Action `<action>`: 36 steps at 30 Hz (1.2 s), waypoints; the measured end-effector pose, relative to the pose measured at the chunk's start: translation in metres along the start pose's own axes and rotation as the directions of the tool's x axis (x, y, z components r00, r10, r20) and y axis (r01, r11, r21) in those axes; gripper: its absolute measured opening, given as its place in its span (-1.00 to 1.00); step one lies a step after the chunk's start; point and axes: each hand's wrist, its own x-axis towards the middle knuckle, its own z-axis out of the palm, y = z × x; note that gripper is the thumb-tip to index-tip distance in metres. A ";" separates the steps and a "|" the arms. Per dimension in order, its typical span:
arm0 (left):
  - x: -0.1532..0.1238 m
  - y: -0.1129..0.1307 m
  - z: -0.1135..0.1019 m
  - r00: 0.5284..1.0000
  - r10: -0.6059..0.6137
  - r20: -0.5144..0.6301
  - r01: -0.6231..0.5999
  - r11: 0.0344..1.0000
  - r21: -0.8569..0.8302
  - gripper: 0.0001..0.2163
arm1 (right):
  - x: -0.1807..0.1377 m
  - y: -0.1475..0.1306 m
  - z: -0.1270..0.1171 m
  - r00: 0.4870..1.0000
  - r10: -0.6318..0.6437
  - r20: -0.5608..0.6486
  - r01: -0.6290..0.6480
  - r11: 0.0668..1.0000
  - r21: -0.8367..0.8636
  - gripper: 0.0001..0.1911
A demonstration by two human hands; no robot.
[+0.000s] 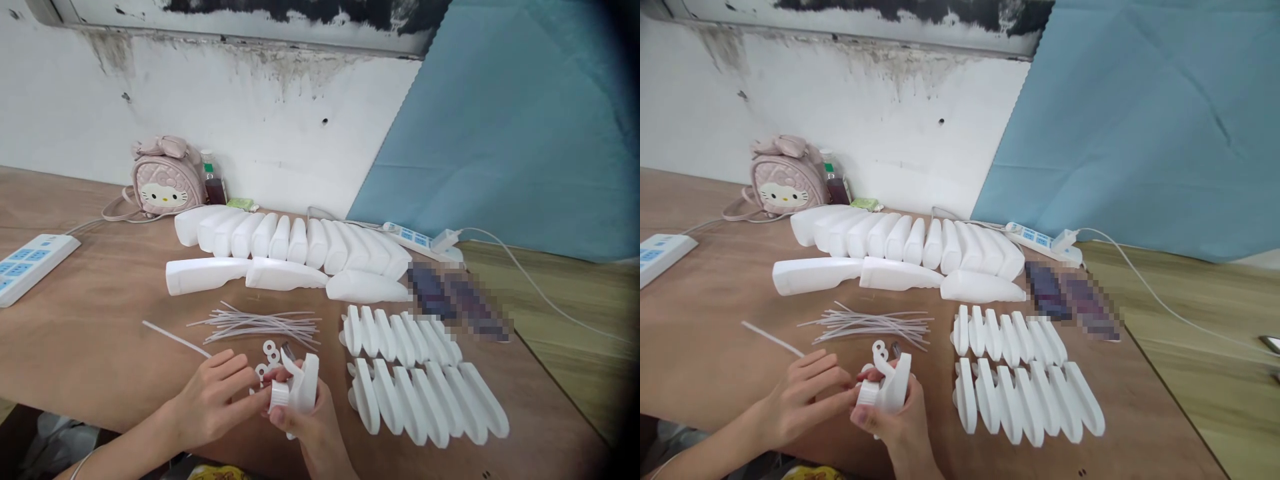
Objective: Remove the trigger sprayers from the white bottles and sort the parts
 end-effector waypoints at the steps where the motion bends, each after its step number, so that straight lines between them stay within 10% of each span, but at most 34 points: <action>1: -0.001 0.001 0.001 1.000 -0.007 0.003 0.007 1.000 -0.008 -0.76 | 0.000 0.001 0.000 1.000 0.005 -0.008 -0.006 1.000 -0.022 -0.57; 20: 0.009 0.007 -0.011 0.949 0.057 0.311 0.011 0.977 -0.212 -0.64 | -0.007 -0.024 -0.004 0.992 0.057 0.113 -0.027 0.967 -0.252 -0.65; 28: 0.006 0.013 -0.014 0.847 0.135 0.515 -0.005 0.969 -0.245 -0.74 | -0.016 -0.026 -0.016 0.975 0.137 0.173 -0.081 0.951 -0.297 -0.65; 36: 0.011 -0.001 -0.031 0.780 -0.131 0.612 0.229 0.970 -0.084 -0.37 | -0.036 -0.052 -0.052 0.994 -0.068 -0.085 0.038 0.948 -0.316 -0.70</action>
